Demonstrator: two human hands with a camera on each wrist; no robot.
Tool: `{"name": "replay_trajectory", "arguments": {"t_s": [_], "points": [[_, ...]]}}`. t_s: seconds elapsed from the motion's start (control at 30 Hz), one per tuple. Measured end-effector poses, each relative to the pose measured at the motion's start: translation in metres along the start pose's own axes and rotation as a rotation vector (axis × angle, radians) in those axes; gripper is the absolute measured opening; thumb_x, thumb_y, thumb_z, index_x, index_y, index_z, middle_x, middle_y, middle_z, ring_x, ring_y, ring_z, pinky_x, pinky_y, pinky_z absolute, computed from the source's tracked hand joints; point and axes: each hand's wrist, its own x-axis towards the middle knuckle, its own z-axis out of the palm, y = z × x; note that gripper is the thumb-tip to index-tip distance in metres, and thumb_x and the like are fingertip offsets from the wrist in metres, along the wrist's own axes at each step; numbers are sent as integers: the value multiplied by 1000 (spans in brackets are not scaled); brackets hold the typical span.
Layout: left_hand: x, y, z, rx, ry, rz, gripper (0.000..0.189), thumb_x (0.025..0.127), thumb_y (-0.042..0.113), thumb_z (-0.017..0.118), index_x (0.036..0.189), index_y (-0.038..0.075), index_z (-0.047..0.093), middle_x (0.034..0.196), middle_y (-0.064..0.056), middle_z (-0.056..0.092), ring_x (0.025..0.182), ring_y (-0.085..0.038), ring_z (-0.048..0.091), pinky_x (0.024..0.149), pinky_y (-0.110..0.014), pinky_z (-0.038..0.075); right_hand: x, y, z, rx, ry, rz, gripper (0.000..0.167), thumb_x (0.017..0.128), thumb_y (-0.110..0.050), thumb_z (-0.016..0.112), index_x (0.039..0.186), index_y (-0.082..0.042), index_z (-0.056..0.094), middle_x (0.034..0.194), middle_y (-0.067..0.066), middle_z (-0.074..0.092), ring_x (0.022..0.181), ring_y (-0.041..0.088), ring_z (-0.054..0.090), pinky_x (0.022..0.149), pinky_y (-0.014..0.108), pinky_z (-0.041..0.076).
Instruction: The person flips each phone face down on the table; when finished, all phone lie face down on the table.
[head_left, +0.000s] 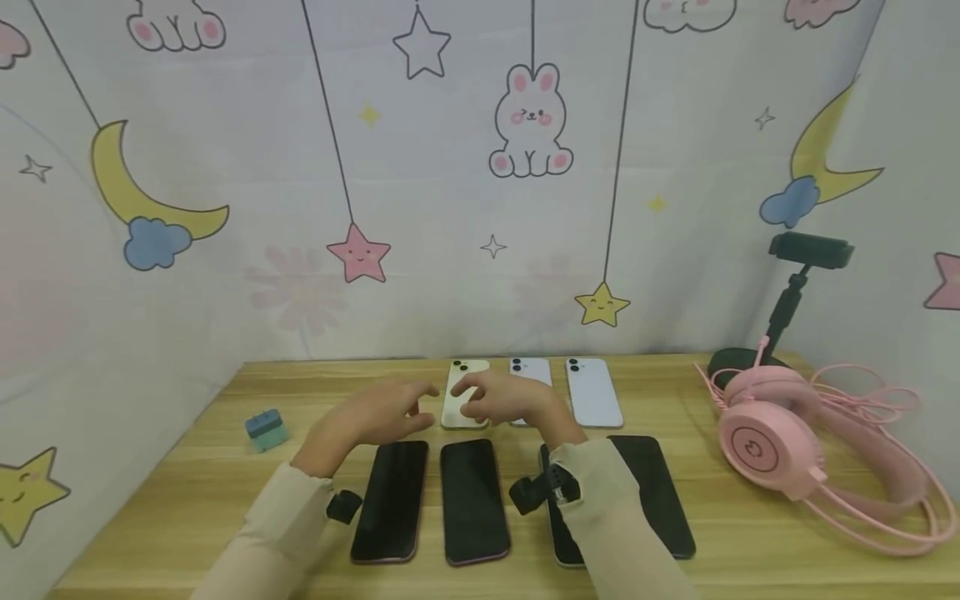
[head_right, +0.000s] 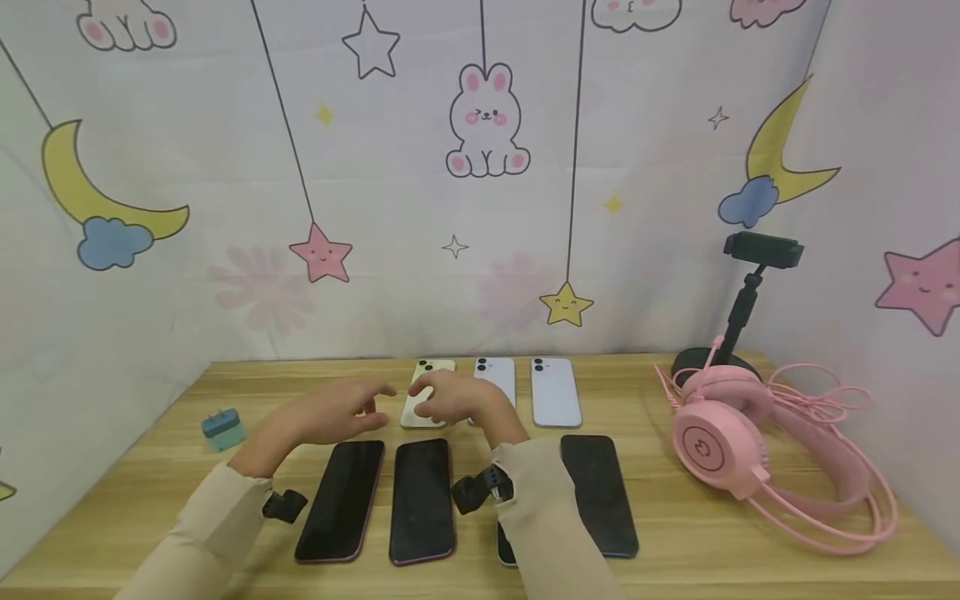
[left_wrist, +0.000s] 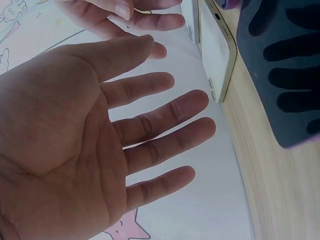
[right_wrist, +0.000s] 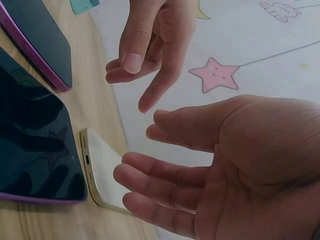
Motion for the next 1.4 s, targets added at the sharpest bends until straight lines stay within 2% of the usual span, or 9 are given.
{"name": "replay_trajectory", "arguments": {"t_s": [0.17,0.43,0.57,0.77,1.03,1.13,1.27,1.4], "points": [[-9,-6,-1,13,-21,-30,39,100,24,64,132,2,58,93,-2,67,82,-17,65,77,-41,54,3,-7,9,65,-71,-11,42,102,-7,56,143,-1,50,126,20,62,107,31,64,87,42,54],[-26,-8,-1,30,-95,-98,40,99,28,65,131,4,60,94,-2,67,84,-17,65,79,-43,54,9,-12,20,52,-119,-21,41,101,-5,55,142,-3,51,112,16,67,100,27,65,83,38,53],[-34,-9,-1,-14,-142,-143,40,99,29,65,132,6,59,98,-4,68,89,-20,65,81,-46,53,11,-13,25,47,-147,-32,41,101,-6,55,142,-3,51,113,15,67,99,27,66,83,39,54],[-39,-18,0,-55,-177,-180,39,100,30,63,132,9,59,105,-8,70,94,-24,67,85,-49,52,12,-16,32,55,-188,-35,41,101,-5,55,142,-3,51,112,15,68,98,28,67,83,40,55],[-44,-23,-1,-99,-272,-229,44,99,31,63,137,10,55,112,-12,68,102,-30,66,89,-54,49,14,-18,40,85,-241,-21,43,100,-1,55,143,-2,49,100,15,70,91,28,69,79,40,56],[-45,-22,-2,-116,-296,-242,47,100,32,62,140,10,52,103,-8,71,97,-26,67,91,-54,48,14,-20,44,106,-242,5,44,100,0,55,143,-3,47,96,15,69,86,27,70,75,38,57],[-46,-21,-3,-148,-322,-239,50,101,31,60,144,9,47,85,-2,72,86,-20,69,94,-54,47,13,-24,51,135,-210,64,50,101,-2,55,148,-7,41,93,16,69,74,25,69,62,33,57],[-47,-21,-5,-198,-331,-211,52,102,29,60,146,8,43,80,-2,69,78,-20,67,90,-50,48,12,-28,59,148,-155,115,57,102,-4,55,153,-11,33,88,17,69,61,21,65,51,28,53]]}}
